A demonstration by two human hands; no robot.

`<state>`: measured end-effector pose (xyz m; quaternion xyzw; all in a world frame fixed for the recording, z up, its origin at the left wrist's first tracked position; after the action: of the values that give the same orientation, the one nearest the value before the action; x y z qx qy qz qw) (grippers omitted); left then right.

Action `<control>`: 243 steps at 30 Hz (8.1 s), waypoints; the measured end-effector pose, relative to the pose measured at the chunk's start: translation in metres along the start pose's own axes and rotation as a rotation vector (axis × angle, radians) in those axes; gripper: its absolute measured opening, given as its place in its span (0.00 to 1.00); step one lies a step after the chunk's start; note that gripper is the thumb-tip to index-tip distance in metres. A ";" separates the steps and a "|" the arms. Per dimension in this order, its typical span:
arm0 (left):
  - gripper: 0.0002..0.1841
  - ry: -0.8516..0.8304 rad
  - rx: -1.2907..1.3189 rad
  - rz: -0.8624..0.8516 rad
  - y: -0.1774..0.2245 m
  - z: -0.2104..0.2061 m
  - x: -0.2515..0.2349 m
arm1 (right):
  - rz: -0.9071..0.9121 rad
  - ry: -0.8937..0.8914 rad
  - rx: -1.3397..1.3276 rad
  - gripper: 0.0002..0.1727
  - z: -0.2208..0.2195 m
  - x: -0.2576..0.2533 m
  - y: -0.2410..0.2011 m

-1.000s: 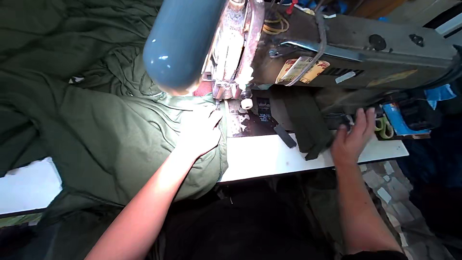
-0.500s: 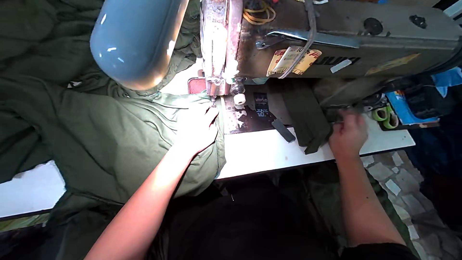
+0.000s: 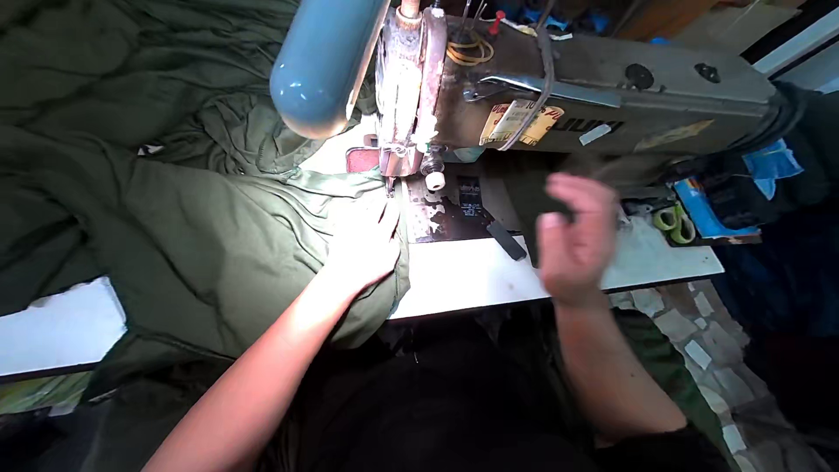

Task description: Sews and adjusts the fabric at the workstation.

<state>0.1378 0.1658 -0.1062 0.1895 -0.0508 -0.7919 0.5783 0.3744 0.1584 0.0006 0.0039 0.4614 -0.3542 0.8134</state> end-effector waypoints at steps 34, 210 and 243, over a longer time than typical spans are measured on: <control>0.17 0.221 0.119 -0.082 0.021 0.039 0.035 | 0.401 -0.550 -0.152 0.08 -0.134 0.049 -0.076; 0.14 -0.330 0.691 0.511 -0.063 0.018 -0.020 | -0.040 -0.463 -0.163 0.10 -0.153 0.050 -0.050; 0.13 -0.416 0.626 0.596 -0.050 0.014 -0.023 | 0.026 -0.500 -0.053 0.08 -0.155 0.049 -0.057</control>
<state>0.0942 0.2019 -0.1028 0.1692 -0.4536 -0.5593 0.6729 0.2410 0.1392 -0.1075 -0.0991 0.2550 -0.3216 0.9065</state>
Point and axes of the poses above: each hand's wrist, its own x-axis away from the middle knuckle, its own z-axis out of the back of the hand, y = z × x, the point moved 8 cm from there along -x, towards the middle knuckle, and after that the axes turned 1 degree about -y, right-handed, at the moved point
